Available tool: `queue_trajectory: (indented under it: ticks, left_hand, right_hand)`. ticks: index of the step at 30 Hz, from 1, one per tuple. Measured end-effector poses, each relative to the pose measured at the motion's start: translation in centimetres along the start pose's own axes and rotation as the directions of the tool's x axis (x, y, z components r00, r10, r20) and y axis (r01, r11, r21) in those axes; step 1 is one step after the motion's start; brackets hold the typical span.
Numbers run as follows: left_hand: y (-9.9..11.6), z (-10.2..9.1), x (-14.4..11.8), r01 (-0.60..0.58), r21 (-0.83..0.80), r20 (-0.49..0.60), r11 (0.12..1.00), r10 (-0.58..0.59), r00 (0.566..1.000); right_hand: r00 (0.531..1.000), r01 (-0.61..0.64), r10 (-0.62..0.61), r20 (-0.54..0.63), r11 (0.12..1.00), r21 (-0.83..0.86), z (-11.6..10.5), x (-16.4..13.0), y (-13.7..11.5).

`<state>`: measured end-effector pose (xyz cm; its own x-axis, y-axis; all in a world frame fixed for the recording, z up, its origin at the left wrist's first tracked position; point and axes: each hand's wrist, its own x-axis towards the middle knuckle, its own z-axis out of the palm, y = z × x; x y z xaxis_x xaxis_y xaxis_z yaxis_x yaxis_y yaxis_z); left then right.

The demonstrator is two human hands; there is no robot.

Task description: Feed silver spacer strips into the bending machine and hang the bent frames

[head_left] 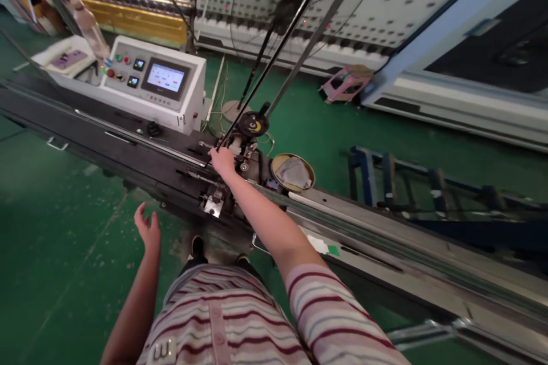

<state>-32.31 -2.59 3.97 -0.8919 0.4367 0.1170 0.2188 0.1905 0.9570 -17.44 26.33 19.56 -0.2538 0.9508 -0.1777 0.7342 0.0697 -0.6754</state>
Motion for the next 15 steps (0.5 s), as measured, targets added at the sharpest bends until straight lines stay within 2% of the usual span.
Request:
queue_trajectory:
  ticks: [2, 4, 8, 12, 15]
  left_hand:
    - [0.8, 0.1, -0.1, -0.008, -0.050, 0.014, 0.999, 0.008, 1.000]
    - [1.3, -0.5, -0.3, -0.025, -0.067, 0.033, 0.997, 0.027, 0.999]
    - [1.2, -3.7, -1.0, -0.085, 0.004, 0.070, 0.996, 0.085, 0.994]
    - [1.0, -7.3, -2.7, -0.108, 0.038, 0.027, 0.993, 0.107, 0.994]
    - [1.9, -9.1, -5.3, -0.108, 0.005, -0.029, 0.994, 0.108, 0.994]
  right_hand:
    - [1.000, 0.004, -0.004, -0.006, 1.000, 0.020, 0.5, -0.2, -1.6]
    - [0.999, 0.027, -0.026, -0.019, 0.999, 0.034, -0.2, -0.6, -2.7]
    - [0.998, 0.059, -0.057, -0.035, 0.996, 0.062, -4.8, -2.9, -3.0]
    - [0.999, 0.038, -0.037, -0.019, 0.995, 0.088, -10.0, -8.2, -0.6]
    - [0.999, 0.027, -0.030, 0.027, 0.995, 0.098, -12.1, -13.9, 3.3]
